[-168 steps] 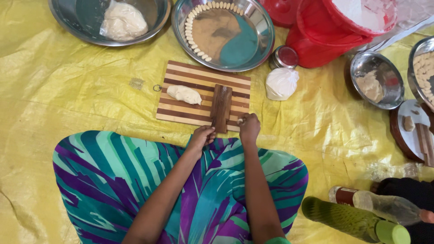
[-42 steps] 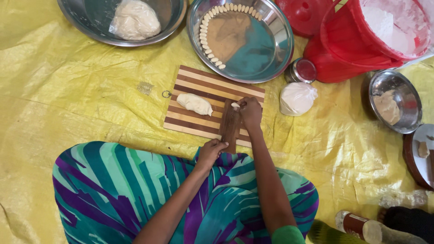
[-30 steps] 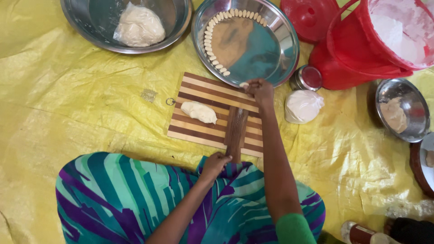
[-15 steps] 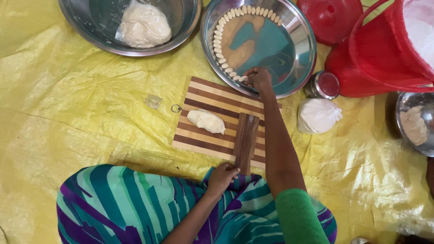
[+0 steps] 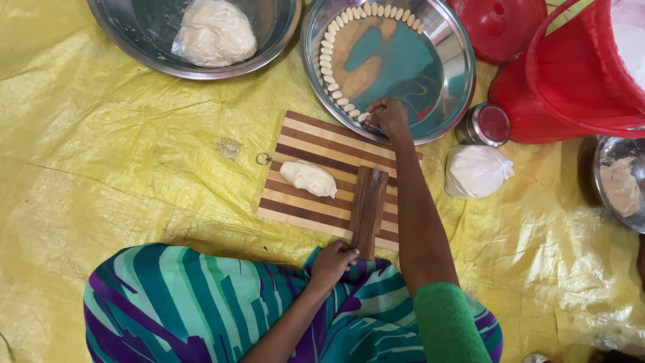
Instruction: The person sits on a yellow tarp and repeatedly pinches off small pieces of dough, rolls them into balls between the palms, and places them on a metal tray. The person also uses a wooden rolling pin to flatten a larger piece of dough on a striped wooden board.
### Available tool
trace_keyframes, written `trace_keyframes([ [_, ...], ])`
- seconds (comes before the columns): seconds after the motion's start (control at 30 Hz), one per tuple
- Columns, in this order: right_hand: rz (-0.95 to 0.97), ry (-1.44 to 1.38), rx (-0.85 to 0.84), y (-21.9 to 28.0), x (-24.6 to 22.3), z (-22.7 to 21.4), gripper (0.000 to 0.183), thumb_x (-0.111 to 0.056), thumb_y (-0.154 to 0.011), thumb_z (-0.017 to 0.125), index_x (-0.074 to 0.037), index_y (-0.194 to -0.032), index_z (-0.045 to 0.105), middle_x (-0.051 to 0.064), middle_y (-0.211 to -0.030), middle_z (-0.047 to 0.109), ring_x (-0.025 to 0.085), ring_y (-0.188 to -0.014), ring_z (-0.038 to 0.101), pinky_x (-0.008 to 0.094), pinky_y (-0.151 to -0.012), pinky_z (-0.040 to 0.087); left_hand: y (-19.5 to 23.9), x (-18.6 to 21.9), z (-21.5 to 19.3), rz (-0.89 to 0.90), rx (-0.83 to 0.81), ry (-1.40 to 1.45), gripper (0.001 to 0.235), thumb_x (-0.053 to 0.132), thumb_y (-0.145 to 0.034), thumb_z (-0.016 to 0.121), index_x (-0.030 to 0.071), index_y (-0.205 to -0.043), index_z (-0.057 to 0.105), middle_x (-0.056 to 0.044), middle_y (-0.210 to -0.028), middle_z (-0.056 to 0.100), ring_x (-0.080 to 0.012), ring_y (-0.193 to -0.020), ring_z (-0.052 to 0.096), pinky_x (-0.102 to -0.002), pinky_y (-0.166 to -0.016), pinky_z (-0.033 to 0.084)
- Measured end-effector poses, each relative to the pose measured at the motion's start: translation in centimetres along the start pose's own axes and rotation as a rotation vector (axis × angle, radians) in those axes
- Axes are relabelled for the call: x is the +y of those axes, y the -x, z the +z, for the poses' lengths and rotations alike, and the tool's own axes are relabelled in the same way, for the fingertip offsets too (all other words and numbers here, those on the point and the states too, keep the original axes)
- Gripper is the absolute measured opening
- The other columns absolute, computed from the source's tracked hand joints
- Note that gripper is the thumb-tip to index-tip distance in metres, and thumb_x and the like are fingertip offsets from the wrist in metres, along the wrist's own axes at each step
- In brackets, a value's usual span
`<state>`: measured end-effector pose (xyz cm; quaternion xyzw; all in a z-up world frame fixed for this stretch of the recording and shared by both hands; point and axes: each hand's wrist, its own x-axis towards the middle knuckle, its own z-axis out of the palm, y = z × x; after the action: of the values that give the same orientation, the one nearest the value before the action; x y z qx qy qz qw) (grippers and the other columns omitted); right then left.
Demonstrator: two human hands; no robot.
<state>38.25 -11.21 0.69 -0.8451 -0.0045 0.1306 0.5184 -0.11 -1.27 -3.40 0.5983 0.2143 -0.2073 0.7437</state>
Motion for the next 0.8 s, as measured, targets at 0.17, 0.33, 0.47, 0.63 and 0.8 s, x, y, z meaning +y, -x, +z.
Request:
trace_keyframes([
  [0.17,-0.103,0.352,0.076,1.1,-0.9,0.4,0.022,0.006,-0.072,0.080,-0.001,-0.093,0.077,0.008,-0.079,0.075,0.014,-0.070,0.071,0.029,-0.066,0.056,-0.1,0.1,0.0,-0.014,0.002,0.005,0.031,0.029,-0.088,0.072,-0.002,-0.096,0.071,-0.007,-0.077,0.074,-0.0134,-0.065,0.067,-0.027,-0.062,0.054],
  [0.33,-0.160,0.456,0.161,1.7,-1.1,1.2,0.020,0.004,-0.071,0.080,-0.005,-0.089,0.079,0.009,-0.079,0.076,0.017,-0.070,0.072,0.030,-0.069,0.056,-0.1,0.0,0.0,-0.009,0.004,-0.007,0.032,0.030,-0.088,0.071,-0.001,-0.097,0.071,-0.007,-0.078,0.075,-0.0134,-0.065,0.067,-0.027,-0.062,0.054],
  [0.47,-0.197,0.458,0.140,1.9,-1.6,1.6,0.026,0.007,-0.071,0.075,-0.008,-0.091,0.080,0.009,-0.082,0.077,0.018,-0.075,0.074,0.032,-0.073,0.058,-0.2,0.2,0.0,-0.003,0.006,-0.013,0.032,0.030,-0.088,0.072,-0.001,-0.097,0.071,-0.008,-0.078,0.075,-0.0138,-0.065,0.067,-0.027,-0.062,0.054],
  [0.63,-0.592,0.616,0.477,5.8,-3.7,3.1,0.042,0.002,-0.061,0.082,-0.006,-0.102,0.079,0.018,-0.097,0.072,0.035,-0.086,0.067,0.043,-0.074,0.053,0.1,0.2,-0.1,0.008,-0.011,0.051,0.032,0.027,-0.089,0.071,-0.001,-0.104,0.069,-0.007,-0.081,0.075,-0.0128,-0.069,0.069,-0.026,-0.064,0.055],
  [0.8,-0.491,0.261,0.471,15.1,-5.8,6.6,0.017,0.003,-0.092,0.069,-0.005,-0.108,0.070,0.013,-0.102,0.071,0.030,-0.089,0.071,0.038,-0.083,0.055,-0.1,1.4,0.0,-0.002,0.021,0.123,0.034,0.018,-0.091,0.067,-0.007,-0.109,0.053,-0.015,-0.089,0.072,-0.0182,-0.072,0.071,-0.031,-0.063,0.056],
])
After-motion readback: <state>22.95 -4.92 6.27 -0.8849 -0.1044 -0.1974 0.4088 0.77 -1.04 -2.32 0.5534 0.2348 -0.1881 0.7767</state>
